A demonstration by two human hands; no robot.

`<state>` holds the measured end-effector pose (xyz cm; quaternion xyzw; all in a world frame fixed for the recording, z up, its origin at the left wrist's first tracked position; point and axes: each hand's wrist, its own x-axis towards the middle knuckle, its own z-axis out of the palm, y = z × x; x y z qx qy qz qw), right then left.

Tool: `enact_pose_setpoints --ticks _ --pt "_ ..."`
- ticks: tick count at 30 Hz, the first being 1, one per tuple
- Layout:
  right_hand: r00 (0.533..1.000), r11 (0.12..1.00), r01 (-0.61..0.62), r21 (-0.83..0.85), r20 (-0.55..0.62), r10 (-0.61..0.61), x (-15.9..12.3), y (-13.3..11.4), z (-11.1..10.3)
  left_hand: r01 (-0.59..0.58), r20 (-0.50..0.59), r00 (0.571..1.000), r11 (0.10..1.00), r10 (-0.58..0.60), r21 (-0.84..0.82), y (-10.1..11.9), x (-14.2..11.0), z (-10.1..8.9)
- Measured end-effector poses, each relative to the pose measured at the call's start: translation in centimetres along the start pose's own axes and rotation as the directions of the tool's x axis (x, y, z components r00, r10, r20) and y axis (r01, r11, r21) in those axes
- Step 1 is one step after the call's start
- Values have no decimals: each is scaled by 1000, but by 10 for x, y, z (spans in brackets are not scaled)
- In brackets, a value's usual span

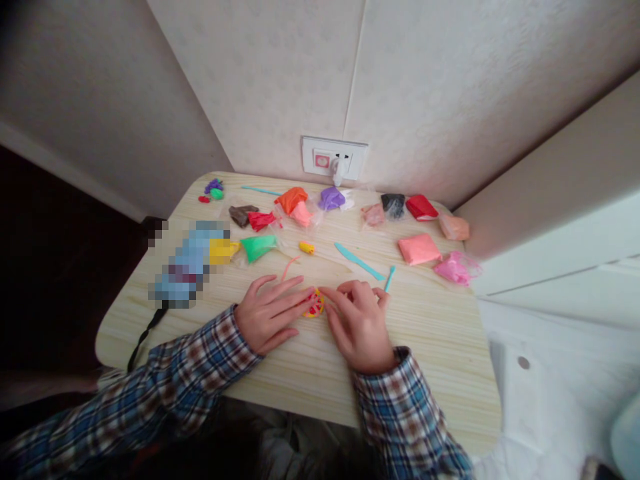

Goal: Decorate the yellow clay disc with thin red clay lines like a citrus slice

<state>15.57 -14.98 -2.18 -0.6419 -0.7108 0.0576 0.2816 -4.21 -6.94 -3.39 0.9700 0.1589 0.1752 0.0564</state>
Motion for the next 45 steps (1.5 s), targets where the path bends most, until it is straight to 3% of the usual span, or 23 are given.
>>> enact_pose_setpoints --ticks 4,10,21,25,35,45 --pt "993 989 93 -115 83 -84 -4 -1 0 -11 29 1000 1000 11 6 -1 -2 1" --pt "994 986 82 -144 80 -71 -4 -1 1 -7 -42 999 1000 7 -12 -3 -5 0" --pt "989 973 96 -209 133 -69 -4 -3 5 21 -6 1000 998 -21 -52 -3 -6 0" --pt "987 969 77 -234 155 -41 -2 -5 5 18 -37 999 998 -21 -62 -3 -6 -2" --pt "995 984 93 -150 40 -88 -7 -1 3 39 -124 991 996 -49 -83 -1 -6 -6" --pt "967 983 -147 113 -191 166 -3 5 3 94 -257 954 970 -152 -224 -23 8 -4"
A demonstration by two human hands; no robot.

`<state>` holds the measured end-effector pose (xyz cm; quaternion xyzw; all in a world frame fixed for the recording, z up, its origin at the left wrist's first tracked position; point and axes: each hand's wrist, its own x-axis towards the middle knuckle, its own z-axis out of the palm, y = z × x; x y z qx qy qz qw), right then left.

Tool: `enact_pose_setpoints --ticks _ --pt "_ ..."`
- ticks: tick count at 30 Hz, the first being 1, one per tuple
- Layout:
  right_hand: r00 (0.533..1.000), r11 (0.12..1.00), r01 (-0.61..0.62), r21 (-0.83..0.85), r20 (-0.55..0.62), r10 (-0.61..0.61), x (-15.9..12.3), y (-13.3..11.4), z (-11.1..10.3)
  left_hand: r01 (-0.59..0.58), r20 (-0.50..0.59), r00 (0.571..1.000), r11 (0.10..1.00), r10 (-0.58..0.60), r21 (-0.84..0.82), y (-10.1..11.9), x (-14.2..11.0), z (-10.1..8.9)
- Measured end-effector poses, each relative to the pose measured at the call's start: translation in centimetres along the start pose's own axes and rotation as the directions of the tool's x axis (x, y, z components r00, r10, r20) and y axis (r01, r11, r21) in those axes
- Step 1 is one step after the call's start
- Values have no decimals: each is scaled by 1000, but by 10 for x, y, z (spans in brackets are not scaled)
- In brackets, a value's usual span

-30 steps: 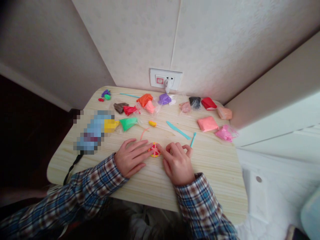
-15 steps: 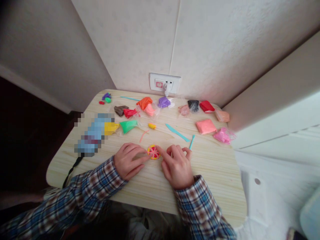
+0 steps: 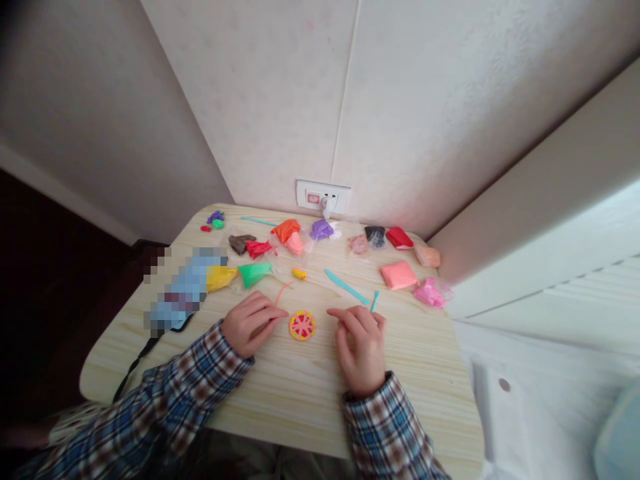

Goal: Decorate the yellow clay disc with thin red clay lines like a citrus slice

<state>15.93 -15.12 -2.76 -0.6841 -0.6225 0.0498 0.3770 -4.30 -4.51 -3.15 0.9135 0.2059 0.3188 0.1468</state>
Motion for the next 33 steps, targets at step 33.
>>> enact_pose_setpoints --ticks 33 --pt "999 997 -21 -68 23 23 97 13 12 50 -99 994 998 -52 -25 -10 -4 9"
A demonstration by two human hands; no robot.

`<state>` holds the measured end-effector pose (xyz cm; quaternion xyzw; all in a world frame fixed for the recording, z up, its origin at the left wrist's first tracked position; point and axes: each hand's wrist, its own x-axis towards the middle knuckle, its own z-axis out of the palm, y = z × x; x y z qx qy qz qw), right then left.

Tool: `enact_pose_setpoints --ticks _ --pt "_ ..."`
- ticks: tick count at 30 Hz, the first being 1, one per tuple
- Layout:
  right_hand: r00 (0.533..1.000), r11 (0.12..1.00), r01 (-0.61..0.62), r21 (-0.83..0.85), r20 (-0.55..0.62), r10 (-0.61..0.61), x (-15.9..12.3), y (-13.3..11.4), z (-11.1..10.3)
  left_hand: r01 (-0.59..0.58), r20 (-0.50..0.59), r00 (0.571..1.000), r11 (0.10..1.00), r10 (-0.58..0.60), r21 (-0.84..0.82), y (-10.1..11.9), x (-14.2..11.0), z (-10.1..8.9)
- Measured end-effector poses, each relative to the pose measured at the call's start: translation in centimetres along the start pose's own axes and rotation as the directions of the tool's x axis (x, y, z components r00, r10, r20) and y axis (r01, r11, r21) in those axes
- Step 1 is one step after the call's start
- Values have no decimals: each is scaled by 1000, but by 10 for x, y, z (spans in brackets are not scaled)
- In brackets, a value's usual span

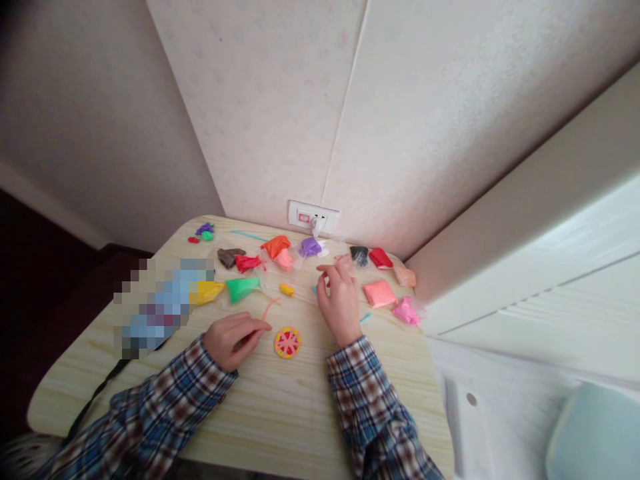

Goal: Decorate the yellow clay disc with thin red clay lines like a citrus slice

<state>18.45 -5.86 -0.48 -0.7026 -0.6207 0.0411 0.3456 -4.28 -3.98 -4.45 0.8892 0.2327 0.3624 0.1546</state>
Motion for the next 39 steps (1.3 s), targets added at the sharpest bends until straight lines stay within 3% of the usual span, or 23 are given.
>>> enact_pose_setpoints --ticks 4,8,11,16,19,22,25,27,30,34,39 --pt "1000 984 7 -179 -15 -10 34 8 20 3 -6 1000 1000 -3 -8 0 0 1" --pt "992 917 100 -386 113 -61 54 11 30 -8 -11 1000 1000 8 -17 0 -1 2" --pt "982 887 142 -440 176 -70 60 10 35 -10 -18 1000 1000 9 -24 -1 -1 3" --pt "987 898 132 -419 136 -82 60 11 31 -16 -25 1000 999 15 -31 -1 -1 4" --pt "997 951 76 -299 33 -69 54 11 14 -12 -52 999 999 10 -40 0 1 2" --pt "998 1000 17 9 -64 -17 44 5 -6 2 -92 996 998 -8 -61 0 3 -1" --pt "998 917 -45 396 -13 55 26 -6 -18 35 -122 992 997 -43 -73 3 5 -6" --pt "991 840 -127 527 94 90 9 -13 -18 76 -164 983 996 -81 -34 5 7 -8" --pt "964 730 -203 653 262 33 -16 -21 -8 96 -249 966 992 -72 87 10 10 -9" --pt "958 655 -260 710 276 81 -35 -24 7 14 -226 974 979 33 202 14 14 -6" --pt "956 620 -269 737 281 82 -34 -22 15 8 -221 974 970 47 241 12 29 -2"
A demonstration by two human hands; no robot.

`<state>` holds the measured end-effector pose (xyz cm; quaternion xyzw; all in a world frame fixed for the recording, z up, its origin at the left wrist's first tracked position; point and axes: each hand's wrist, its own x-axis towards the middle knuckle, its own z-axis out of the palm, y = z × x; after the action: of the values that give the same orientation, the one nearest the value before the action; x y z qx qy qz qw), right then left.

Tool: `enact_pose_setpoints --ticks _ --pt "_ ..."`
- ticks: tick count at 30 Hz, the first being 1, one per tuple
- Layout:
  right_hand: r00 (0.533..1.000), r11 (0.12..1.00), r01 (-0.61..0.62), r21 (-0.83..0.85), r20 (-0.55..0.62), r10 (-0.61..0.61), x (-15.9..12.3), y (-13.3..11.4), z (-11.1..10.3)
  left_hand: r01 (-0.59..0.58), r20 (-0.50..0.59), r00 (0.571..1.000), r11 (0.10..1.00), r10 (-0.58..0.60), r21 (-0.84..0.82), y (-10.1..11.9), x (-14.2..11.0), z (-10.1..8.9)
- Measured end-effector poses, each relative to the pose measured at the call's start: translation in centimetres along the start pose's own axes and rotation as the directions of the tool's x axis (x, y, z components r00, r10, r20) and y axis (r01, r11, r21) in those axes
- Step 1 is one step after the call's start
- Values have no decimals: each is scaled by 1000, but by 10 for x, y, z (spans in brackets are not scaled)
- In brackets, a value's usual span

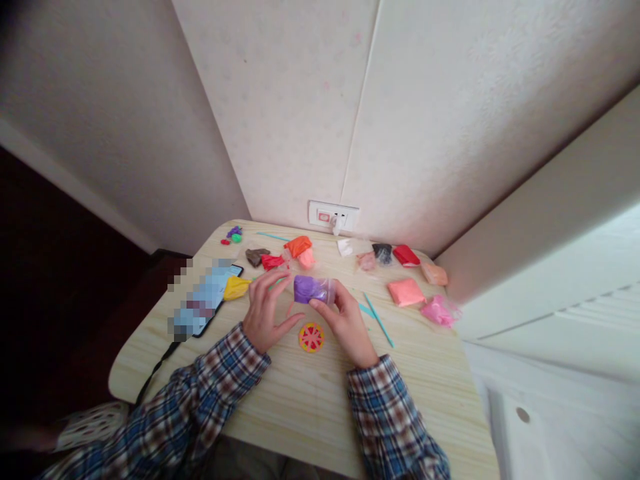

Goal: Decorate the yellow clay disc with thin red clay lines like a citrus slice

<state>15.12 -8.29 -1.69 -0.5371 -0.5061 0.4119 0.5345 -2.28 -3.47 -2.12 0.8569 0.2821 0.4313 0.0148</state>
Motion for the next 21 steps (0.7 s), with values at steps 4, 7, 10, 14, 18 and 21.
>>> enact_pose_setpoints --ticks 4,7,10,14,18,21 --pt "999 996 17 -83 36 -14 2 2 -1 -5 62 998 998 9 -62 -6 12 7" --pt "999 993 38 -109 37 -34 5 6 -4 -57 112 991 994 68 -97 -12 20 14" --pt "998 993 62 -99 31 -59 13 10 -12 -108 123 985 989 120 -100 -17 29 20" --pt "997 996 75 -37 -14 -75 26 13 -23 -36 117 992 993 49 -110 -23 39 26" --pt "995 998 63 -9 -77 -63 30 10 -25 45 100 994 994 -35 -100 -25 45 28" --pt "996 999 32 26 -86 -29 27 7 -23 48 146 989 995 -34 -90 -22 46 28"
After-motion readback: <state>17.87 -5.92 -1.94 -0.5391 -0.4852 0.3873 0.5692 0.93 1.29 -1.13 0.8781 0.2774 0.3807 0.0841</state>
